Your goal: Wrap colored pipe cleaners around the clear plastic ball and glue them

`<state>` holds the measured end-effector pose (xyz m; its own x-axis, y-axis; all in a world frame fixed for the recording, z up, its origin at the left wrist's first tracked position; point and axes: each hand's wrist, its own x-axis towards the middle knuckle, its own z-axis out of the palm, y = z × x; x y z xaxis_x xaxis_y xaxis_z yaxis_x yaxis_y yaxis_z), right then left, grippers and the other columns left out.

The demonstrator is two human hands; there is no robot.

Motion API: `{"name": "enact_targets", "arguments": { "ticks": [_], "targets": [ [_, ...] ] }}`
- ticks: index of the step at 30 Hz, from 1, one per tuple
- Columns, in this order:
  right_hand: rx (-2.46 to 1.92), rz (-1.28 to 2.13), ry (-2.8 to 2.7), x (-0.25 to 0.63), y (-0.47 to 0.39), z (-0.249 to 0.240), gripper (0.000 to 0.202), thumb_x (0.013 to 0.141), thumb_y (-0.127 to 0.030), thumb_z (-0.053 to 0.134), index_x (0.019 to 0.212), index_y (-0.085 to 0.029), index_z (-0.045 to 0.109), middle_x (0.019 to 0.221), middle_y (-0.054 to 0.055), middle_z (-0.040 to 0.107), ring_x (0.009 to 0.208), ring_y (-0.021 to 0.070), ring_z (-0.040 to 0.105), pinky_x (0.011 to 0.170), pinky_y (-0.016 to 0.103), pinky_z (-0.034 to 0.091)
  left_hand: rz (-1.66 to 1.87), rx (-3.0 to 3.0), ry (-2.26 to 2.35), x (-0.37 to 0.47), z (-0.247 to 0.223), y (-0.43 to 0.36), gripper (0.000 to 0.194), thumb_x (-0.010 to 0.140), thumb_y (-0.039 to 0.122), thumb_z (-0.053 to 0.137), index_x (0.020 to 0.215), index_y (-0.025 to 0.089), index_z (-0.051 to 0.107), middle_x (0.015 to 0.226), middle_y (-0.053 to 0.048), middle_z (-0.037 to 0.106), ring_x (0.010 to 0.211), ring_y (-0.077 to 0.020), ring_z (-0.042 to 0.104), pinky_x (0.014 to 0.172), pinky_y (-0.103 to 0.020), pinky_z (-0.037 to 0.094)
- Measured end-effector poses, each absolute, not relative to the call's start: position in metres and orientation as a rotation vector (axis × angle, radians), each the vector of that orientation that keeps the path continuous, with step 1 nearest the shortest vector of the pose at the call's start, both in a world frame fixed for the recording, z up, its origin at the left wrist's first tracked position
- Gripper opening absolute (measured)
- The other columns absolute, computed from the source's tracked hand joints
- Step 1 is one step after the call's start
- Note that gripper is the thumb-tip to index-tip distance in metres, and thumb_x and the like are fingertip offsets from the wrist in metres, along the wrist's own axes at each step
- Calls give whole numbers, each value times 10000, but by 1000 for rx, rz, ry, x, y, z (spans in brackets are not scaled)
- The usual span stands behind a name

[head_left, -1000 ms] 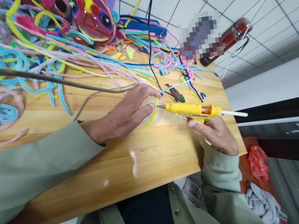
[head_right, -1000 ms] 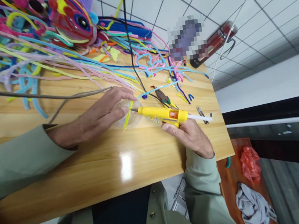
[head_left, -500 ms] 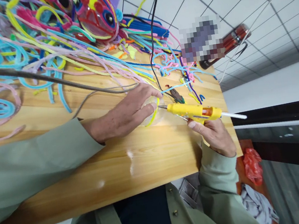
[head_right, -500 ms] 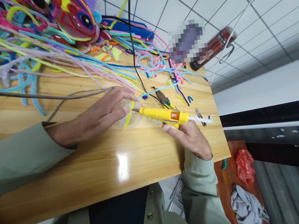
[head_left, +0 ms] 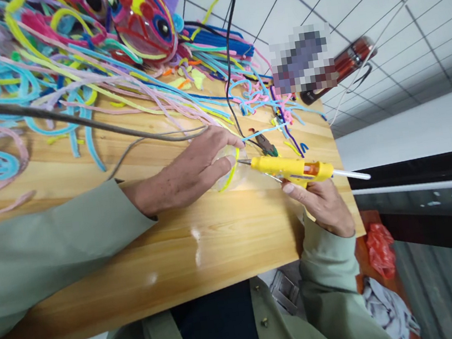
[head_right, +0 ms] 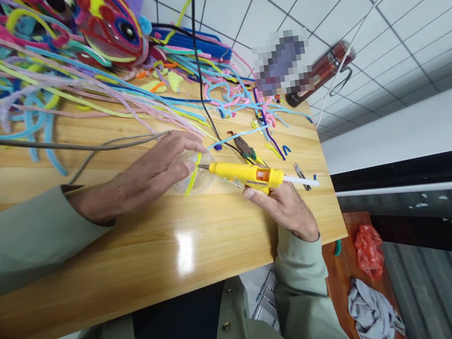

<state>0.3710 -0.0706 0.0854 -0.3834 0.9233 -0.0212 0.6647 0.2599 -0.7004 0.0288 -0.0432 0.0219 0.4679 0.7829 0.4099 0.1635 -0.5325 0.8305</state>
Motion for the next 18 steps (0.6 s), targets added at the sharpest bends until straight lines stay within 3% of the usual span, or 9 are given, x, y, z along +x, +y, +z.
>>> {"name": "enact_targets", "arguments": {
  "ticks": [8,18],
  "targets": [
    [-1435,911,-2165,369,-69,88,507,1094,-767,780,1144,-282,918,1134,59,941,1044,318,862,990,444,698,1058,1942,788,29,25,-43,358,1188,447,529,1428,264,721,1497,-140,724,1494,-380,651,1385,-639,515],
    [-1454,906,-2130,369,-70,87,549,1043,-787,835,1230,-280,932,1190,69,953,1083,338,884,1041,486,722,1055,1950,789,28,24,-44,349,1197,434,511,1443,278,704,1512,-143,717,1522,-372,634,1395,-636,509]
  ]
}}
